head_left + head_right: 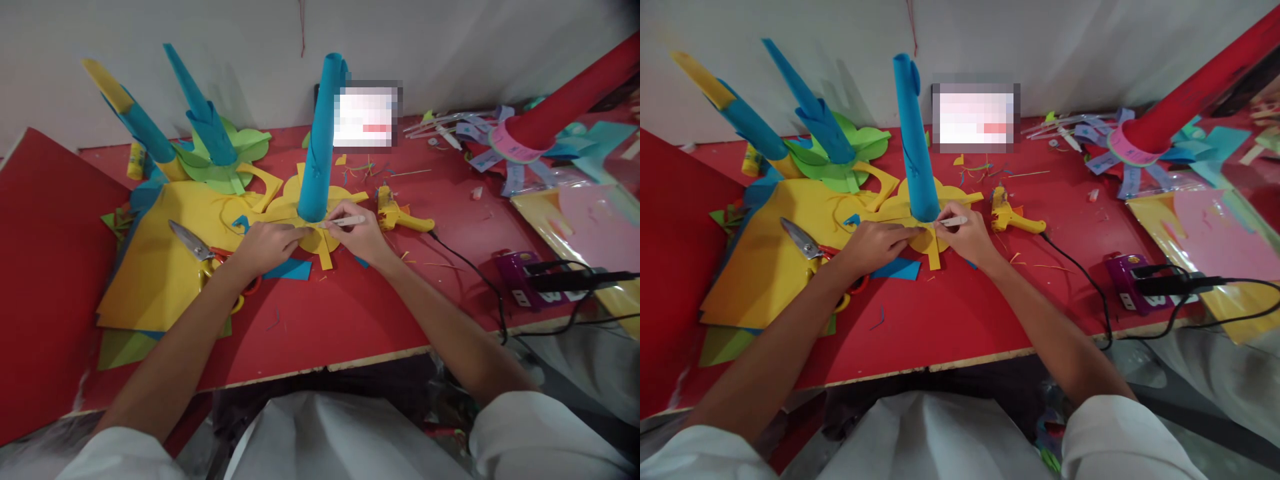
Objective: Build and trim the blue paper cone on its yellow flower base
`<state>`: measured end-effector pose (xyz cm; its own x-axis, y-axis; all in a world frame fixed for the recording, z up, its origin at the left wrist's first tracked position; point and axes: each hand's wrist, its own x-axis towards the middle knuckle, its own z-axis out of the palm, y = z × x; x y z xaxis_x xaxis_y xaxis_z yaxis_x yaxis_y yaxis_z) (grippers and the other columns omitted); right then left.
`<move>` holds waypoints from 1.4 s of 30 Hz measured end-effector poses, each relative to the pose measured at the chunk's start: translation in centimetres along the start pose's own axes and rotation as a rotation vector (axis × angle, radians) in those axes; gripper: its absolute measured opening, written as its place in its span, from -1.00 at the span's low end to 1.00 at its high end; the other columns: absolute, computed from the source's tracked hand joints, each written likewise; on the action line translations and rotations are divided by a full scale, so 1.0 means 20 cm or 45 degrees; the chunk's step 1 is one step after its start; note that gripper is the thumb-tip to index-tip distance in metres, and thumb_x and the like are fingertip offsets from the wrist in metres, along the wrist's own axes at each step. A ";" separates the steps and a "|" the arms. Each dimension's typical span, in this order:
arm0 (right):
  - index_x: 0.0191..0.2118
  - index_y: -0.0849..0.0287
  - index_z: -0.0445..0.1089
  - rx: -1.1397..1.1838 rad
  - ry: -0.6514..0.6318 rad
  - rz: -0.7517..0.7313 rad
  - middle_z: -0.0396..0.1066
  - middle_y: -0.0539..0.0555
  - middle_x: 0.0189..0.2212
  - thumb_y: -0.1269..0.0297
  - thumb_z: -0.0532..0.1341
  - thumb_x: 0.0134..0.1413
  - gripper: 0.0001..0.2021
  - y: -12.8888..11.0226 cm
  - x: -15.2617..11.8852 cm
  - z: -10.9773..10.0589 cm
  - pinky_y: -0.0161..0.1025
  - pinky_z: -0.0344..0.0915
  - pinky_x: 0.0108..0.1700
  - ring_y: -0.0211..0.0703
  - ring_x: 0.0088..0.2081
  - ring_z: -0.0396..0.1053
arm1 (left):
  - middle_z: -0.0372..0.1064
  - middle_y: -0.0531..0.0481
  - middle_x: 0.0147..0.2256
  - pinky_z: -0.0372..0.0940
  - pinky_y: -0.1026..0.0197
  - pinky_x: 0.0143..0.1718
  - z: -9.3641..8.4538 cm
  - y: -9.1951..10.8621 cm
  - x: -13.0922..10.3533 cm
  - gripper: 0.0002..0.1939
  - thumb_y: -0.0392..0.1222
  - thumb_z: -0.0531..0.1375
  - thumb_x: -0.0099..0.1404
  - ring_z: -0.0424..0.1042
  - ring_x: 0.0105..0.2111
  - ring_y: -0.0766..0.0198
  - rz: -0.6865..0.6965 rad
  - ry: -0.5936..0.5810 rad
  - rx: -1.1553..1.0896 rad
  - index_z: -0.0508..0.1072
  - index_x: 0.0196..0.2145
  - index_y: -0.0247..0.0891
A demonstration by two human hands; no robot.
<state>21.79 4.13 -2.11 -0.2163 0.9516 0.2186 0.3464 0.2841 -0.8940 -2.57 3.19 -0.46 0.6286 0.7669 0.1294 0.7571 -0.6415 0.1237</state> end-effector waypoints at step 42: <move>-0.45 0.08 0.34 -0.003 -0.032 0.044 0.37 -0.06 -0.55 0.24 0.30 0.05 -0.86 -0.02 0.01 -0.02 -0.24 0.15 -0.43 -0.23 -0.48 0.25 | 0.68 -0.01 -0.13 0.20 0.20 -0.43 0.01 0.00 0.00 -0.52 -0.24 0.01 0.46 0.60 -0.28 0.16 -0.017 -0.004 0.004 0.60 0.15 -0.03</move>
<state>22.06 4.27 -1.55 -0.2267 0.9576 0.1778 0.3565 0.2514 -0.8998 -2.61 3.17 -0.65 0.6189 0.7755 0.1244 0.7660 -0.6310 0.1226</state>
